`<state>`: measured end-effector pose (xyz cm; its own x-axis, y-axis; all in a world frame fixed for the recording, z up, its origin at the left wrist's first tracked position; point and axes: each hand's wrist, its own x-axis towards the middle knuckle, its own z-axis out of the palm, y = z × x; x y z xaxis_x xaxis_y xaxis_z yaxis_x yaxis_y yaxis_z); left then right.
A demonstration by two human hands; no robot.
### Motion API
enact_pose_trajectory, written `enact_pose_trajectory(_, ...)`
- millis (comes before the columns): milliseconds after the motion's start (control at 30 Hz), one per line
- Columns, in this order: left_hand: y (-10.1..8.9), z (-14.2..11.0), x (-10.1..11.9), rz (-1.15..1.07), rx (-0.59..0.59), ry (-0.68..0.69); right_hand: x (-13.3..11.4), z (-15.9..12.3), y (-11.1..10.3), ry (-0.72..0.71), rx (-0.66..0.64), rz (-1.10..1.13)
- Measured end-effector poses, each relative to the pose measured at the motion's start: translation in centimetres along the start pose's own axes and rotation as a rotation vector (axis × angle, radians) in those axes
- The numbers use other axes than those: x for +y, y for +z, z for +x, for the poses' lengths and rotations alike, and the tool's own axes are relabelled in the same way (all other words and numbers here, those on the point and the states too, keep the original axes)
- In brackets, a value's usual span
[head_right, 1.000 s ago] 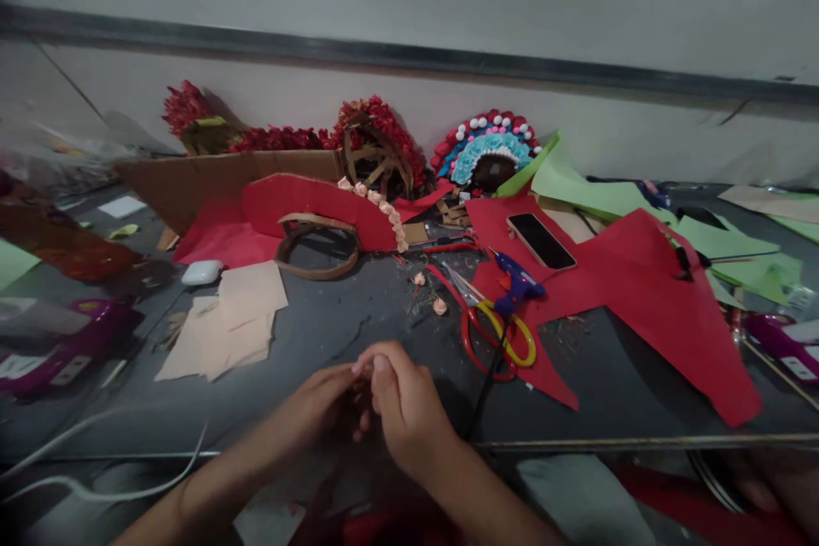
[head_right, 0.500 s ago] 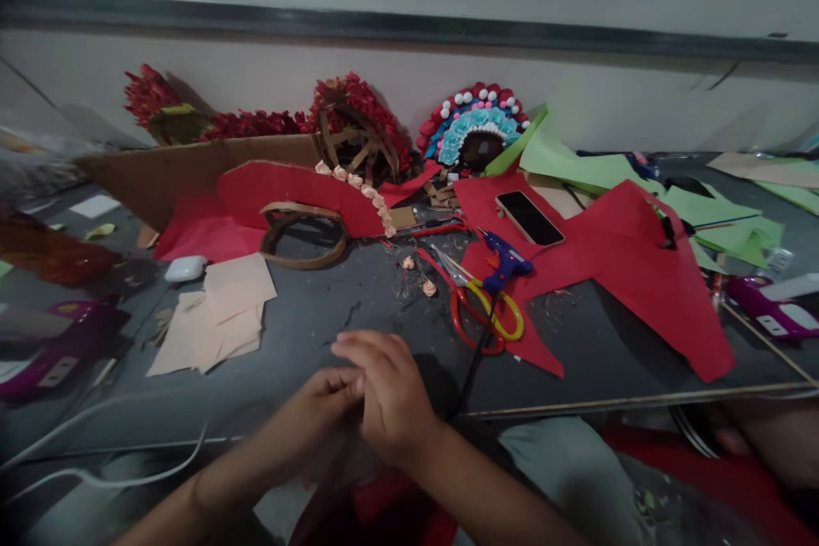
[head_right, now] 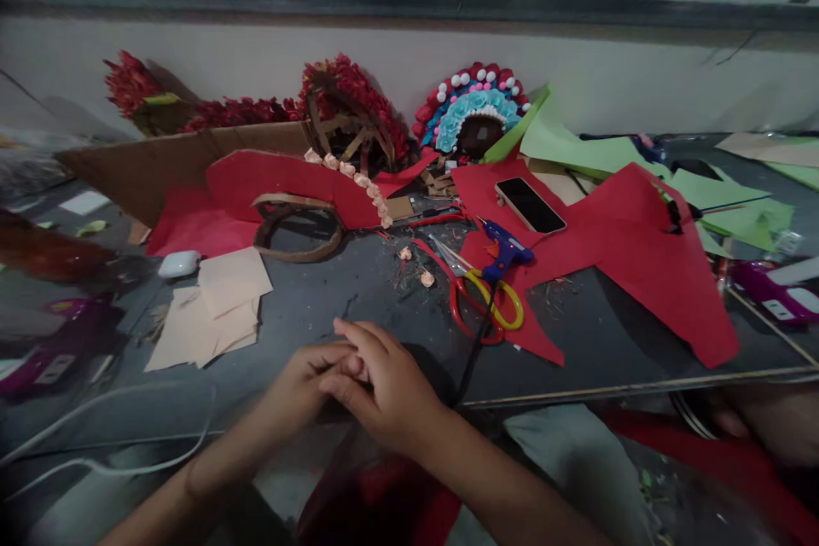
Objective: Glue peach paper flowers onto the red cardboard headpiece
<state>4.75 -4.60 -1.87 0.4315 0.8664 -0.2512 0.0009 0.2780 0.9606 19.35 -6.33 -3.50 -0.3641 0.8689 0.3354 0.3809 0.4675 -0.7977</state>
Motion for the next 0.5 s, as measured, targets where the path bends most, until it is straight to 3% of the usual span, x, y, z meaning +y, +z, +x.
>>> enact_pose_trajectory(100,-0.3,0.5,0.0,-0.082,0.168,-0.009,0.5,0.2,0.2,-0.103,0.093,-0.173)
enact_pose_trajectory(200,-0.2,0.8,-0.6,-0.092,0.216,-0.022,1.4,0.0,0.6,-0.191,0.123,-0.486)
enact_pose_trajectory(333,0.4,0.7,-1.5,-0.097,0.173,-0.026,2.6,-0.1,0.7,-0.212,0.126,-0.643)
enact_pose_trajectory(500,0.0,-0.2,-1.4,-0.387,-0.056,-0.120,1.1,0.7,-0.7,-0.359,0.233,-0.395)
